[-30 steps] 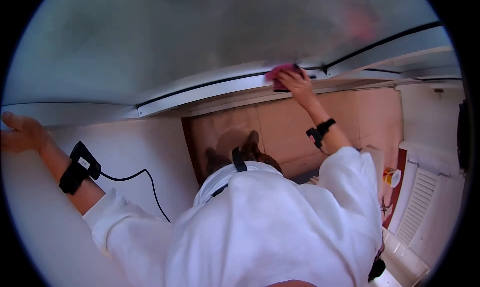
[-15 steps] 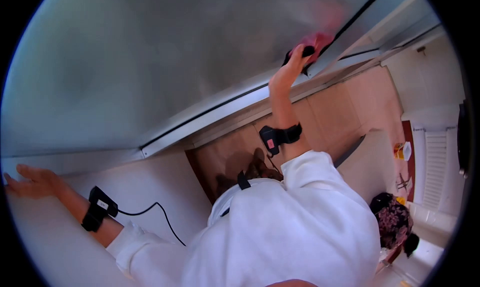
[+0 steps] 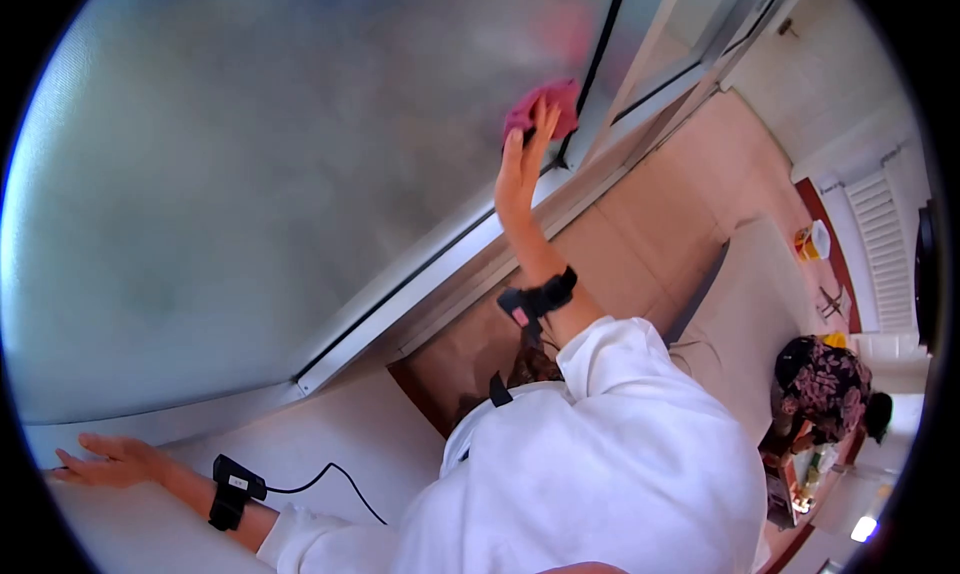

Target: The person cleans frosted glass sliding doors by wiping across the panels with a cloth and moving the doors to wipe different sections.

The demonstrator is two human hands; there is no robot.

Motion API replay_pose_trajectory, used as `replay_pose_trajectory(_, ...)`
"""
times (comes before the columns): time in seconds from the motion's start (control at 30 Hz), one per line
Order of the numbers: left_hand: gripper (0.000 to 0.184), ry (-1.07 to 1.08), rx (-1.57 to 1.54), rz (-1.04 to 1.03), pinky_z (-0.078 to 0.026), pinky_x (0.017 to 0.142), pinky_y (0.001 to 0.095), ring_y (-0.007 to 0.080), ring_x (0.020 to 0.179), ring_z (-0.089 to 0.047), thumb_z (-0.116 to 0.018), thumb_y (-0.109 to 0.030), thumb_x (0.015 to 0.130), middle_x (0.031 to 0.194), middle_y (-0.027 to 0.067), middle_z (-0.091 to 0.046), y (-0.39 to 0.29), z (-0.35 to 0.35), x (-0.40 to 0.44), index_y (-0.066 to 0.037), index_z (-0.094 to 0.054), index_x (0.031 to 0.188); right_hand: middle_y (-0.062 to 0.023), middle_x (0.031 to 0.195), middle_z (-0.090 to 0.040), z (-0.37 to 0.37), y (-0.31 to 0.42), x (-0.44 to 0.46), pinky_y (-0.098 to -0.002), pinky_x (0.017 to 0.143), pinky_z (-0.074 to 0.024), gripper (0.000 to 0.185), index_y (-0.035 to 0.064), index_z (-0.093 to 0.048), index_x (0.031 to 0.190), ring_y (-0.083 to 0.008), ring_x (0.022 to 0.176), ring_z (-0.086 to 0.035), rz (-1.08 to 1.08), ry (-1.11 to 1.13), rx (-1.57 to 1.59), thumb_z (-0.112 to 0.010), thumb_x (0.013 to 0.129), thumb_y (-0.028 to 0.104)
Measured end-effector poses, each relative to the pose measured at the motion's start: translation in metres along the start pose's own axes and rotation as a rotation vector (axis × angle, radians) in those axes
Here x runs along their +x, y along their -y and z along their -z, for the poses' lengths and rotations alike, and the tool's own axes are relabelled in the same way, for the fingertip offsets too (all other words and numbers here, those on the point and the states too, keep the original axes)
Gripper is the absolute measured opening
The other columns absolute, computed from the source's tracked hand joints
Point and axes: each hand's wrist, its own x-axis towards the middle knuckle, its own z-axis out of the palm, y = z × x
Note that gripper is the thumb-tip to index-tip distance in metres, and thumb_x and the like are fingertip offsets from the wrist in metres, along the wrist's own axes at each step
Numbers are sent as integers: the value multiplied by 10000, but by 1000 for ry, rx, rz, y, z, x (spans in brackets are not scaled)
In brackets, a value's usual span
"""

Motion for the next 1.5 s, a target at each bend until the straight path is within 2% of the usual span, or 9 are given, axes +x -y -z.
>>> replay_pose_trajectory(0.27, 470, 25, 33, 28, -362, 1050, 413, 365, 1323, -367, -438, -375, 992, 1475, 242, -283, 4, 6, 0, -25, -506, 1298, -204, 1510, -234, 33, 10, 113, -495, 1107, -180, 511, 77, -360, 1422, -420, 1381, -198, 548, -26, -335, -453, 969, 294)
replay_pose_trajectory(0.53, 474, -10, 160, -46, -361, 1055, 421, 381, 1300, -393, -419, -377, 994, 1450, 246, -326, 2, 11, 5, -22, -512, 1294, -193, 1358, -432, 112, -75, 27, -368, 1038, -345, 506, 29, -443, 1343, -309, 1238, -442, 49, 169, -370, -525, 846, -15)
replay_pose_trajectory(0.57, 474, -3, 159, -52, -361, 1055, 421, 381, 1300, -393, -419, -377, 994, 1450, 246, -326, 2, 12, 3, -22, -512, 1294, -193, 1358, -432, 129, -70, 24, -368, 1038, -345, 506, 29, -443, 1343, -309, 1238, -442, 41, 172, -373, -525, 846, -15)
replay_pose_trajectory(0.63, 465, -34, 174, -66, -354, 1053, 434, 387, 1293, -395, -432, -369, 990, 1436, 252, -343, 6, 10, 4, -17, -522, 1279, -81, 1172, -577, 162, -52, 27, -327, 951, -427, 397, 51, -564, 1213, -220, 1082, -552, -653, 169, 210, -541, 822, -15)
replay_pose_trajectory(0.83, 486, -70, 194, -114, -341, 1054, 458, 401, 1287, -395, -481, -367, 968, 1399, 262, -389, 14, 6, 0, 9, -513, 1273, -75, 1161, -550, 226, -69, 92, -349, 943, -440, 342, 37, -523, 1214, -206, 1132, -515, -490, -384, 799, -540, 882, 117)
replay_pose_trajectory(0.97, 506, -77, 133, -73, -341, 1050, 471, 410, 1269, -410, -489, -372, 964, 1382, 273, -404, 3, 7, 4, 33, -506, 1267, -59, 1206, -527, 185, -76, 138, -362, 995, -406, 467, 30, -510, 1254, -228, 1169, -492, -474, -333, 801, -442, 987, 407)
replay_pose_trajectory(1.03, 505, -31, 156, -87, -353, 1040, 471, 404, 1266, -411, -485, -366, 967, 1386, 270, -399, 11, 8, 4, 56, -513, 1245, -68, 1227, -536, 155, -69, 129, -302, 996, -367, 576, 25, -517, 1267, -193, 1138, -494, -565, -216, 319, -408, 974, 509)
replay_pose_trajectory(1.33, 597, -59, 343, -99, -382, 999, 501, 428, 1242, -427, -458, -451, 960, 1354, 303, -411, -33, 7, -1, 53, -460, 1280, -22, 1038, -574, 173, -141, 83, -263, 849, -392, 507, 35, -586, 1136, -127, 924, -504, -615, -31, 239, -452, 964, 492)
replay_pose_trajectory(1.5, 586, 135, -91, -181, -337, 1064, 485, 374, 1326, -356, -446, -402, 978, 1467, 216, -309, -205, 3, -29, -65, -284, 1429, -32, 1021, -580, 183, -164, 99, -264, 865, -402, 393, 38, -573, 1123, -119, 947, -517, -665, 143, -9, -507, 960, 389)
